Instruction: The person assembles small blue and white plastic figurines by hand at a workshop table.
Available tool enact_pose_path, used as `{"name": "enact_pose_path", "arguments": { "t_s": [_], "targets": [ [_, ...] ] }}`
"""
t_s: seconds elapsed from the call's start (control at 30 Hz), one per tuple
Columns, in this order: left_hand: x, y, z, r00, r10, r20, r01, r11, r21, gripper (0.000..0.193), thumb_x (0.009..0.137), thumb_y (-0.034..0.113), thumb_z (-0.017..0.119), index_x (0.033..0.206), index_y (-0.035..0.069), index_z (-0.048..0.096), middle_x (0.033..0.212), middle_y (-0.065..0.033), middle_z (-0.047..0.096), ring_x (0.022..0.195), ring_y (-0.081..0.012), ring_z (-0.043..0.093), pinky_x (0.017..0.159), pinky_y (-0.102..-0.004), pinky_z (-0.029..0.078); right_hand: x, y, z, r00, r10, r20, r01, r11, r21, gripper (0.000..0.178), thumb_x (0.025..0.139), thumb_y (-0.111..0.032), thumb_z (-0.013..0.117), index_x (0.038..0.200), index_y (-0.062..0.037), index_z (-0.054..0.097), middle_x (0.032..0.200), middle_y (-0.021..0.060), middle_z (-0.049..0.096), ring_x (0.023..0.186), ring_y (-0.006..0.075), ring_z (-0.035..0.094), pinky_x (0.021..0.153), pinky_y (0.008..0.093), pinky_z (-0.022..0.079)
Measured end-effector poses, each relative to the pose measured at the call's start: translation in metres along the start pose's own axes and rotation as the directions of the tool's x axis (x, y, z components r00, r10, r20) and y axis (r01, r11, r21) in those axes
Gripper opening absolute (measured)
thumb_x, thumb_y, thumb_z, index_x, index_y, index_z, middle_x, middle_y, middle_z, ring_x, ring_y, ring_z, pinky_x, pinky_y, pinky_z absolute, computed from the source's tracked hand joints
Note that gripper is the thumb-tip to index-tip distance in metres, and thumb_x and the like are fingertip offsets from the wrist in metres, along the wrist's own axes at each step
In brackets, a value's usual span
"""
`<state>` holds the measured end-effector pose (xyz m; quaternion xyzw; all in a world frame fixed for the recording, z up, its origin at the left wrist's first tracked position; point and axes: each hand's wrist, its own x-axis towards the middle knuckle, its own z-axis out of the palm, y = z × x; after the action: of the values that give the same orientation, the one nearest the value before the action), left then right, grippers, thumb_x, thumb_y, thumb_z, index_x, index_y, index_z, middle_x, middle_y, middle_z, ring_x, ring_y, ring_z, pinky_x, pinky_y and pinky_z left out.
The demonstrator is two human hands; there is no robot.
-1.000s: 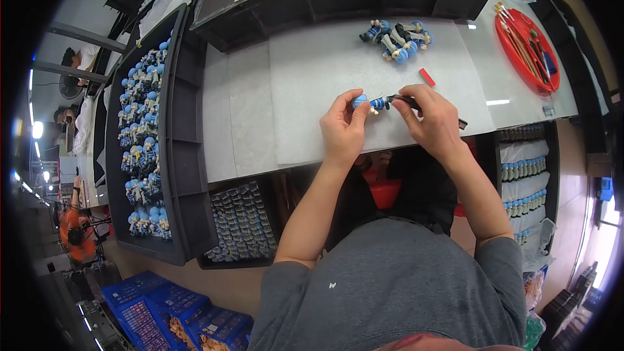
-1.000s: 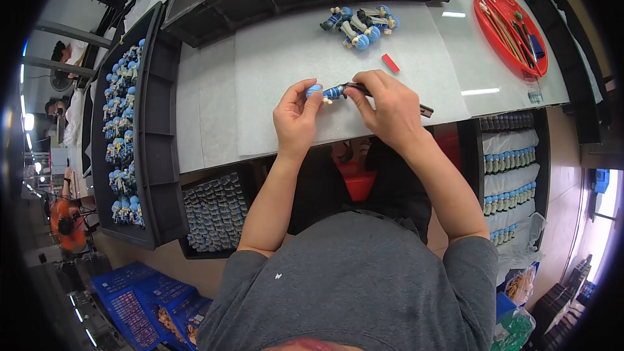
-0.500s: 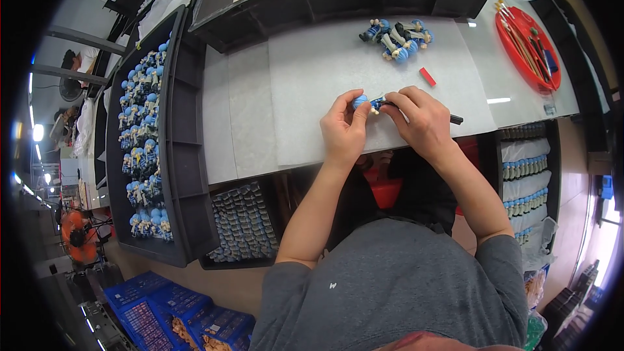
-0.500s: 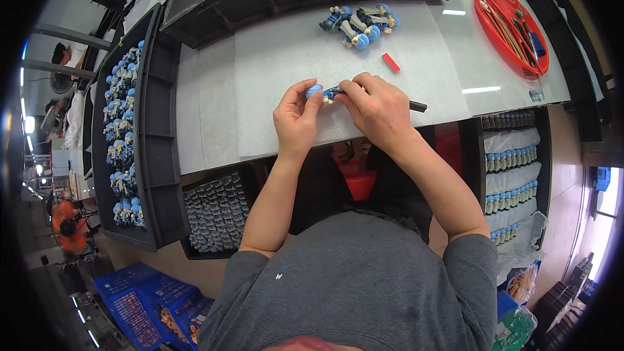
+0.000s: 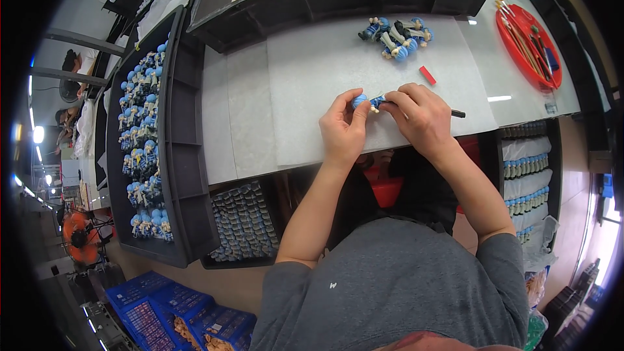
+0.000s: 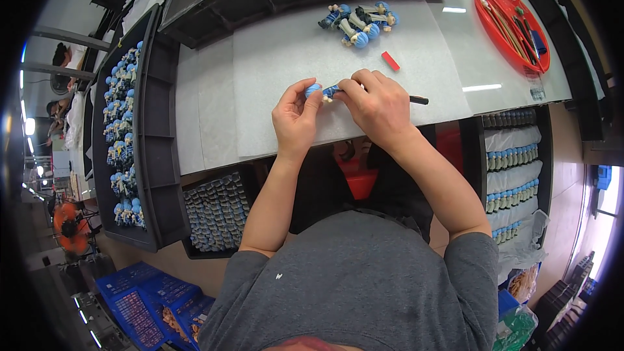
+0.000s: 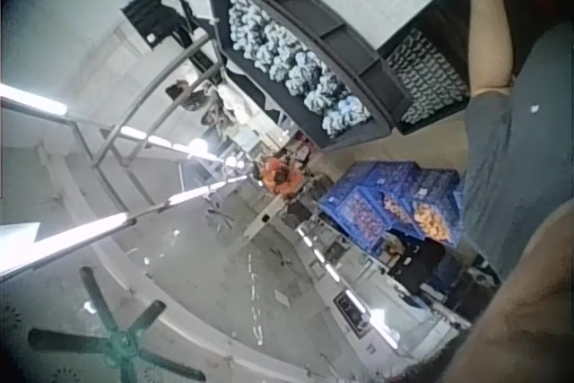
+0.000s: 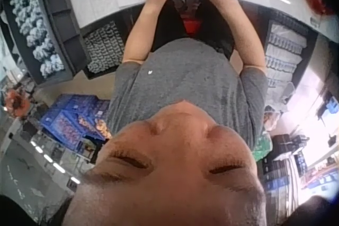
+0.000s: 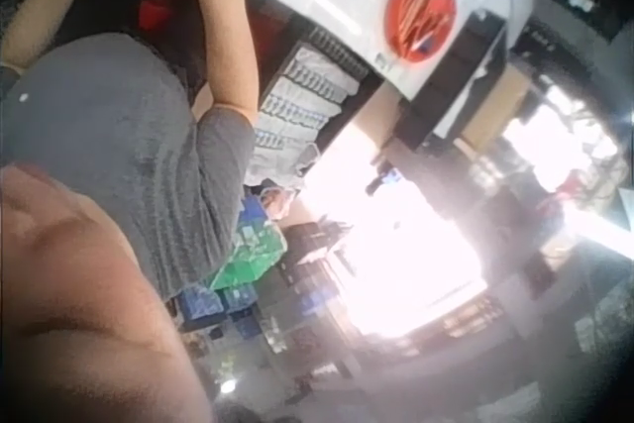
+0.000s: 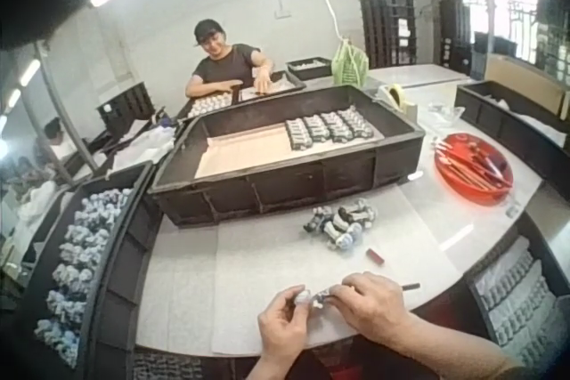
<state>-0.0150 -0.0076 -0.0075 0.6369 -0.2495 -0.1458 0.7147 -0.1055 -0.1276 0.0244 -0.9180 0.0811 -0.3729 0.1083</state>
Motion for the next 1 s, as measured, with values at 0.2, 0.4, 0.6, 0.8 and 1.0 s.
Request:
{"name": "enact_pose_path", "arguments": {
  "t_s": [0.2, 0.4, 0.6, 0.8, 1.0],
  "targets": [
    [-0.0005, 0.0000, 0.0001, 1.000, 0.002, 0.008, -0.002, 1.000, -0.016, 0.022, 0.083, 0.005, 0.062, 0.103, -0.003, 0.059, 0.080, -0.0021, 0.058, 0.068, -0.0056, 0.051, 0.060, -0.0182, 0.044, 0.0015, 0.0006, -0.0006, 1.000, -0.027, -0.003, 0.027, 1.000, -0.001, 0.015, 0.066, -0.015, 0.072, 0.075, -0.0103, 0.061, 0.072, 0.0010, 0.055, 0.063, 0.0163, 0.057, 0.053, 0.0281, 0.044],
    [-0.0007, -0.0005, 0.0000, 1.000, 0.010, 0.009, -0.010, 1.000, -0.014, 0.021, 0.083, 0.004, 0.062, 0.103, -0.003, 0.059, 0.080, -0.0022, 0.058, 0.069, -0.0058, 0.052, 0.061, -0.0182, 0.044, 0.0014, 0.0009, 0.0002, 0.999, -0.034, -0.007, 0.034, 0.999, 0.001, 0.015, 0.066, -0.015, 0.072, 0.074, -0.0109, 0.060, 0.071, 0.0002, 0.055, 0.062, 0.0159, 0.056, 0.052, 0.0280, 0.044],
    [0.0001, -0.0014, -0.0005, 1.000, 0.005, 0.006, -0.005, 1.000, -0.017, 0.021, 0.083, 0.004, 0.062, 0.102, -0.003, 0.060, 0.080, -0.0023, 0.059, 0.069, -0.0060, 0.052, 0.061, -0.0184, 0.044, 0.0020, 0.0010, 0.0006, 0.999, -0.044, -0.003, 0.044, 0.999, 0.015, 0.014, 0.067, -0.016, 0.071, 0.074, -0.0107, 0.061, 0.071, 0.0002, 0.056, 0.062, 0.0156, 0.056, 0.052, 0.0273, 0.045],
    [0.0004, -0.0028, -0.0006, 1.000, 0.006, 0.009, -0.006, 1.000, -0.018, 0.021, 0.083, 0.004, 0.062, 0.103, -0.003, 0.059, 0.079, -0.0022, 0.059, 0.068, -0.0059, 0.052, 0.061, -0.0186, 0.044, 0.0006, 0.0017, 0.0007, 0.999, -0.048, -0.016, 0.048, 0.999, 0.023, 0.014, 0.068, -0.016, 0.071, 0.075, -0.0101, 0.061, 0.072, 0.0003, 0.057, 0.063, 0.0156, 0.057, 0.053, 0.0276, 0.045],
    [-0.0001, -0.0016, -0.0003, 1.000, 0.004, 0.012, -0.004, 1.000, -0.022, 0.021, 0.083, 0.005, 0.062, 0.103, -0.003, 0.060, 0.080, -0.0021, 0.059, 0.069, -0.0060, 0.052, 0.061, -0.0186, 0.044, 0.0002, 0.0014, 0.0015, 1.000, -0.025, -0.012, 0.025, 1.000, 0.012, 0.013, 0.068, -0.016, 0.071, 0.075, -0.0102, 0.062, 0.072, 0.0002, 0.057, 0.063, 0.0155, 0.057, 0.053, 0.0275, 0.045]
  ]
}}
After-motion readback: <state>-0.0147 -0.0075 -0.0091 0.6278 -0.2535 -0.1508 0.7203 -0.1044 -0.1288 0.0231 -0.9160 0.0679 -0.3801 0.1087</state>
